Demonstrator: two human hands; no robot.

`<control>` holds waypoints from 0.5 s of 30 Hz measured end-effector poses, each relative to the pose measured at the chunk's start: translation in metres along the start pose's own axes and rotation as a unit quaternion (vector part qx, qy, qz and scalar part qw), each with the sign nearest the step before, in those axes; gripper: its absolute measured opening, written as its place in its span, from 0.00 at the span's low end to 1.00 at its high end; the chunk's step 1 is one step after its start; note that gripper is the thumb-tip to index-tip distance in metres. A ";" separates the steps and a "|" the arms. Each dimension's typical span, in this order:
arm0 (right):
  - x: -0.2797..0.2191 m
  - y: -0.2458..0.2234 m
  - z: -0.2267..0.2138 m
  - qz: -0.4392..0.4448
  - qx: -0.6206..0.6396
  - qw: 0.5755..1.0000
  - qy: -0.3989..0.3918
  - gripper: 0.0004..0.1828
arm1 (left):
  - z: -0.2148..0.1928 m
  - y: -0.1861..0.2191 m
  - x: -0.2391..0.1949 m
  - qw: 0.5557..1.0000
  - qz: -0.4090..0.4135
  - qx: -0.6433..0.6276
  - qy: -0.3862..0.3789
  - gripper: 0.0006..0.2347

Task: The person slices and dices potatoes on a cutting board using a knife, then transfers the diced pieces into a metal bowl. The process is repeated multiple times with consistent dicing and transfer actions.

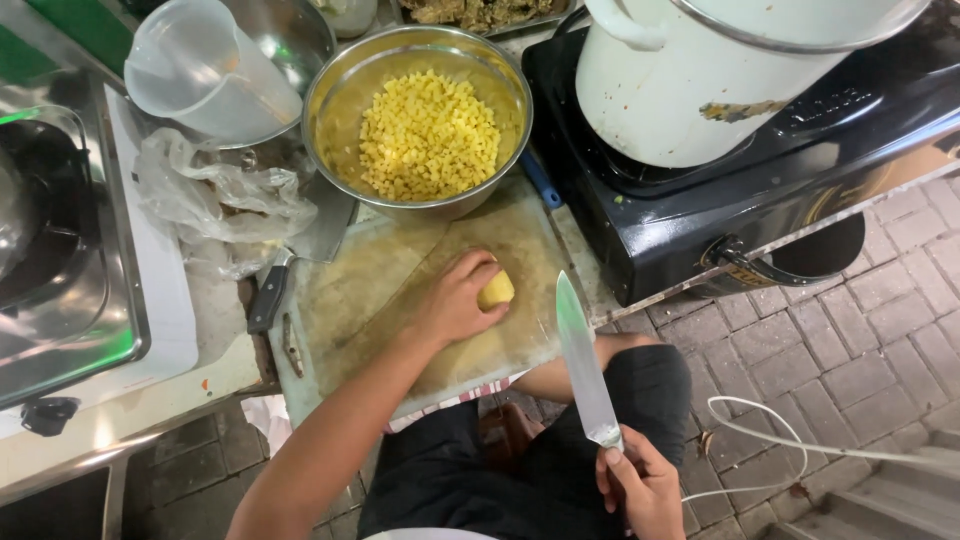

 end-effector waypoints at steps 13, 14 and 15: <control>0.001 -0.002 0.000 0.019 -0.008 1.000 0.001 0.19 | -0.019 0.033 0.001 0.982 -0.165 0.033 -0.091 0.27; 0.002 -0.004 0.001 0.018 -0.009 1.000 -0.001 0.19 | -0.020 0.030 -0.001 0.982 -0.166 0.033 -0.089 0.27; 0.003 -0.005 0.001 0.040 -0.010 0.999 0.009 0.19 | -0.021 0.028 -0.002 0.984 -0.157 0.011 -0.088 0.29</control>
Point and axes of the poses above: each hand's wrist, its own x-axis towards the middle knuckle, its own z-axis out of the palm, y = z × x, the point moved 1 cm from there along x, towards the middle knuckle, and after that the axes turned 4 degrees about -x, right-handed, at the moved point
